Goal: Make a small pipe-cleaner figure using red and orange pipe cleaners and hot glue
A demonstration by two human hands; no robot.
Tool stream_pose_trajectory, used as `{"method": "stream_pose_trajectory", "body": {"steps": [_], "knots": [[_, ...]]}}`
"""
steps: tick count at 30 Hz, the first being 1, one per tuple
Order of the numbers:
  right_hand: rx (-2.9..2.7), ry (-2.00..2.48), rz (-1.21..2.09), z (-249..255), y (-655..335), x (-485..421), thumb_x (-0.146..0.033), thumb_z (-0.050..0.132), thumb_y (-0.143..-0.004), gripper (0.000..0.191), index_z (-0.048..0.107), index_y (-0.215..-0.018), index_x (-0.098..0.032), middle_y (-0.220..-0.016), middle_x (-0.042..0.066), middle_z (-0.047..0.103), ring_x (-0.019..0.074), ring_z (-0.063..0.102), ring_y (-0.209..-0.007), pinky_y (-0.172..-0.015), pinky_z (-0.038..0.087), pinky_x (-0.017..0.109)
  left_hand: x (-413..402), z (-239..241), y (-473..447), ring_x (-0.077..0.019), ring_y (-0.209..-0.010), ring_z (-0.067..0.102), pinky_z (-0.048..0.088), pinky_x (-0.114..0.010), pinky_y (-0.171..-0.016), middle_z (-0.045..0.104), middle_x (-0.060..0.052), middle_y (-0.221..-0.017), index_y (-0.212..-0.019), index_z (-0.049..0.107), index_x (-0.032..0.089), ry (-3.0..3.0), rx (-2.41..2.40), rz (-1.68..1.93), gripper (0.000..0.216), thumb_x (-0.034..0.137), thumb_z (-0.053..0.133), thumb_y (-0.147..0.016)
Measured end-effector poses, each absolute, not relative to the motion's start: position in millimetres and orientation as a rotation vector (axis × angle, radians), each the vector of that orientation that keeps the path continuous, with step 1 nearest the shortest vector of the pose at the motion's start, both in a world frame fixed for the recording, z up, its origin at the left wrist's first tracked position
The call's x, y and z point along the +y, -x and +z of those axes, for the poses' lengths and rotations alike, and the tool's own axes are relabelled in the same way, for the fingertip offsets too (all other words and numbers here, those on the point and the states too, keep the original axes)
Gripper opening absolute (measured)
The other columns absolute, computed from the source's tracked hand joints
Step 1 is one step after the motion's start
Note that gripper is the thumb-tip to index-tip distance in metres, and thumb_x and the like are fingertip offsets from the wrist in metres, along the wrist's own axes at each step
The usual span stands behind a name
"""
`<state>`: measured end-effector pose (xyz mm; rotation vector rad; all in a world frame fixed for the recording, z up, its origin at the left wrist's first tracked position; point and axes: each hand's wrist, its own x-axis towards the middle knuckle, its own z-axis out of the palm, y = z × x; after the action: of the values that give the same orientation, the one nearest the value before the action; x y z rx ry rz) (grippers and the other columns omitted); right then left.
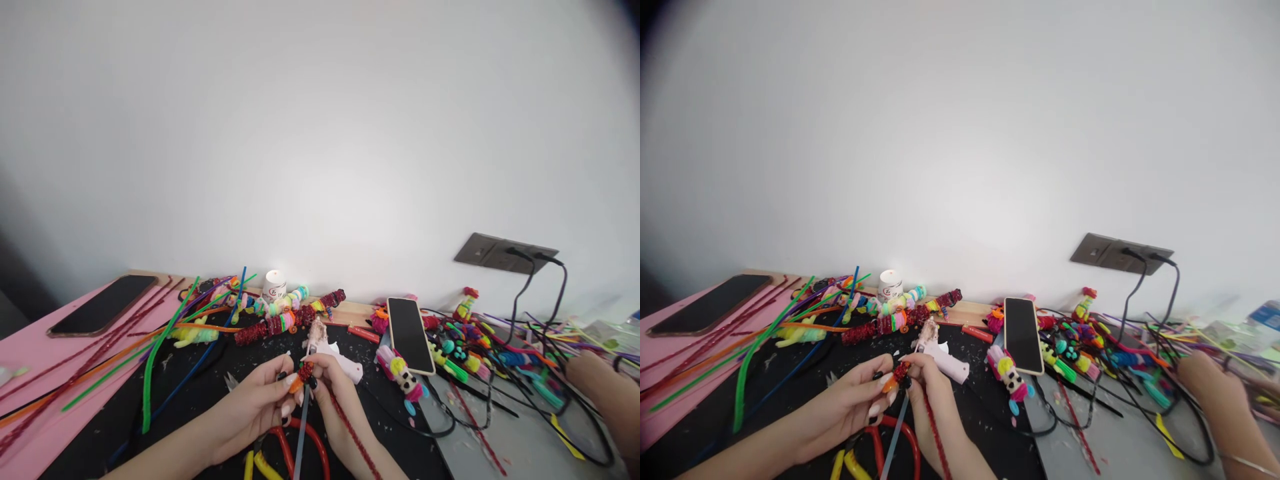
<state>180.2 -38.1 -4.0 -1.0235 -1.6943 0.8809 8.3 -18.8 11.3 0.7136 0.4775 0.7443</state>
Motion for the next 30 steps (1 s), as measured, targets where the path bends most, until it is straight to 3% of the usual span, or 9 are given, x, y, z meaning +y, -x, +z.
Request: {"method": "stream_pose_trajectory", "body": {"steps": [11,30], "knots": [[-1.696,1.067,0.87,-3,-181,-35,-0.016,0.043,-0.089,0.025,0.057,-0.11,-0.019,-0.071,-0.001,0.053,0.0146,0.052,-0.062,-0.06,0.042,0.025,-13,1,-14,-0.0061,-0.047,0.049,0.034,-0.019,-0.049,0.064,0.002,-0.069,-0.078,0.036,0.021,-0.965,0.618,0.836,0.04,0.045,0.069,-0.078],[-1.721,1.035,0.844,2,-180,-37,-0.013,0.042,-0.088,0.025,0.058,-0.107,-0.018,-0.07,0.0,0.059,0.015,0.056,-0.061,-0.06,0.046,0.025,-13,-2,-13,-0.0074,-0.046,0.052,0.035,-0.018,-0.046,0.067,0.001,-0.069,-0.08,0.036,0.023,-1.022,0.641,0.829,0.036,0.044,0.065,-0.08]]}}
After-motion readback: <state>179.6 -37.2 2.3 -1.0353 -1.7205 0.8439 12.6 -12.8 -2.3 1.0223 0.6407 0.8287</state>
